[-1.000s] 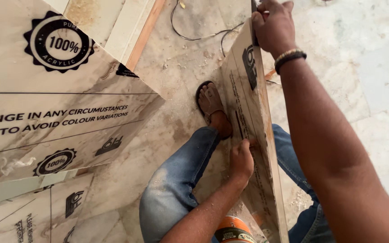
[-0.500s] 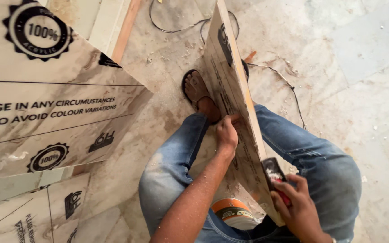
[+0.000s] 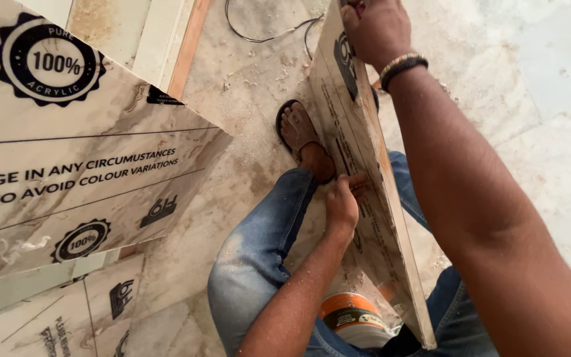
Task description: The person sits on the floor and smooths the edges of a rectangular wooden board using a sanding block. They hold the board with one hand and rub the sanding block along the edges and corners with the other hand.
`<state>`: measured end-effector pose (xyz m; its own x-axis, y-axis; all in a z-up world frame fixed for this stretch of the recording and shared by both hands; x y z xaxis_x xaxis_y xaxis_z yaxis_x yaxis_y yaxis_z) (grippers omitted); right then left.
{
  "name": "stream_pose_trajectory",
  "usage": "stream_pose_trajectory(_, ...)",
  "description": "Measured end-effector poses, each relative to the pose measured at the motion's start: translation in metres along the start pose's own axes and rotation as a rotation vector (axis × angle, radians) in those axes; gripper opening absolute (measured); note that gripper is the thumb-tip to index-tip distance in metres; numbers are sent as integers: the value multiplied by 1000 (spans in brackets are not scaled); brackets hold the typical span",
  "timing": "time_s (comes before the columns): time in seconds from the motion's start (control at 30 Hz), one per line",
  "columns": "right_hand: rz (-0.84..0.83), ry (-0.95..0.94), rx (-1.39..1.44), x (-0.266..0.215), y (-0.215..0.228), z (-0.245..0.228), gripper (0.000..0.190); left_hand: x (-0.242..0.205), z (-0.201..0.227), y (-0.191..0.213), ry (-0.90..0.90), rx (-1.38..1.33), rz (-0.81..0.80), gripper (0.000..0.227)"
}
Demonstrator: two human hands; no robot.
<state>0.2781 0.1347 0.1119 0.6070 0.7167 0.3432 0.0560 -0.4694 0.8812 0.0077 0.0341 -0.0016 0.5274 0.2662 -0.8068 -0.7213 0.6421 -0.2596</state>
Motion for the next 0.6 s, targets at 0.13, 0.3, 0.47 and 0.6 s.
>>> stream_pose_trajectory(0.13,-460,-238,64,-92,14,-5,36,24,-17,2,-90,0,-39,55)
stream_pose_trajectory(0.3,-325,-245,214,-319,132,-75,29,35,-34,-3,-154,-110,-26,54)
stream_pose_trajectory(0.47,-396,-487,128,-424,182,-112,33,20,-22,-6,-134,-145,-67,55)
stream_pose_trajectory(0.6,-338,-377,164,-379,152,-82,30,7,-9,-7,-125,-70,-53,56)
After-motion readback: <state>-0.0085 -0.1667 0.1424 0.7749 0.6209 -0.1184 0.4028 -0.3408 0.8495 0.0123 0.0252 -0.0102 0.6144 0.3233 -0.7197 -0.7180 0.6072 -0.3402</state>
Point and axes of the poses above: each hand's wrist, its own x-axis towards the middle knuckle, its own y-axis out of the back of the hand, z = x × y, the point moved 2 cm from there along x, towards the middle knuckle, and after that the axes turned 8 degrees about y, right-handed, at the moved point
